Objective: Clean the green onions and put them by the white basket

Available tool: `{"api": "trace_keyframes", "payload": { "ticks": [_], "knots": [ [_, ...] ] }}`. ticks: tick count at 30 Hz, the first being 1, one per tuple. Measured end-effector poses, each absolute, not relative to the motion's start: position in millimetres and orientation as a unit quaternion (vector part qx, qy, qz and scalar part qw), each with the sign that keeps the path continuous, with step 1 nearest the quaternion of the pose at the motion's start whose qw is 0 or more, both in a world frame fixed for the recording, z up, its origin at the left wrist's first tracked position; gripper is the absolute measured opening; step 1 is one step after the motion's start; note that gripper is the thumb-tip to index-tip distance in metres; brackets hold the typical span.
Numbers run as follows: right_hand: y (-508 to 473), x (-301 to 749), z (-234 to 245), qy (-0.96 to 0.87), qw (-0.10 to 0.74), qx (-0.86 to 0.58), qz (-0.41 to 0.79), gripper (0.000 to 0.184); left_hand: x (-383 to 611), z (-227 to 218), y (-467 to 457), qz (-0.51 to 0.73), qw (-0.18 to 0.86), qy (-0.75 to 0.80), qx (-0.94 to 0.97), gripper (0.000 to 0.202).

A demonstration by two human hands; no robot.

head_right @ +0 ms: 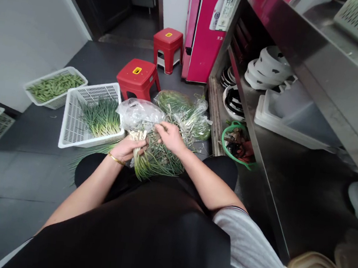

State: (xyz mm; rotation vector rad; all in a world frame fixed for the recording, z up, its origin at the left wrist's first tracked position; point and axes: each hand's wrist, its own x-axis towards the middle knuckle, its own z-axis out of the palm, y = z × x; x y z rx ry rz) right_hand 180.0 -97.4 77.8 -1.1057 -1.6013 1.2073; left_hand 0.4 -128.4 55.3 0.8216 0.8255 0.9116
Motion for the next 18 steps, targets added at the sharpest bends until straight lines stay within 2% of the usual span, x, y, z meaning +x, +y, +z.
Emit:
{"api": "trace_keyframes", "payload": {
  "ticks": [3, 5, 8, 10, 12, 15, 18],
  "knots": [
    [-79, 209, 79, -0.592, 0.457, -0.463, 0.475, 0.041, -1, 59, -130, 0.393, 0.734, 0.384, 0.4, 0.033],
    [-68, 226, 75, -0.642, 0.411, -0.493, 0.419, 0.042, -2, 59, -130, 0.384, 0.728, 0.393, 0.411, 0.031],
    [-64, 231, 75, -0.748, 0.289, -0.513, 0.306, 0.065, 1, 61, -128, 0.376, 0.71, 0.41, 0.431, 0.025],
    [-68, 216, 85, -0.795, 0.274, -0.469, 0.269, 0.071, 7, 64, -126, 0.357, 0.693, 0.421, 0.464, 0.02],
    [-74, 191, 105, -0.838, 0.28, -0.372, 0.283, 0.062, 13, 69, -125, 0.352, 0.663, 0.447, 0.486, 0.014],
    [-81, 152, 138, -0.885, 0.208, -0.255, 0.328, 0.058, 17, 75, -123, 0.393, 0.611, 0.5, 0.472, 0.009],
    [-78, 130, 158, -0.892, 0.232, -0.23, 0.312, 0.058, 12, 79, -119, 0.45, 0.576, 0.514, 0.45, 0.011]
  ]
}}
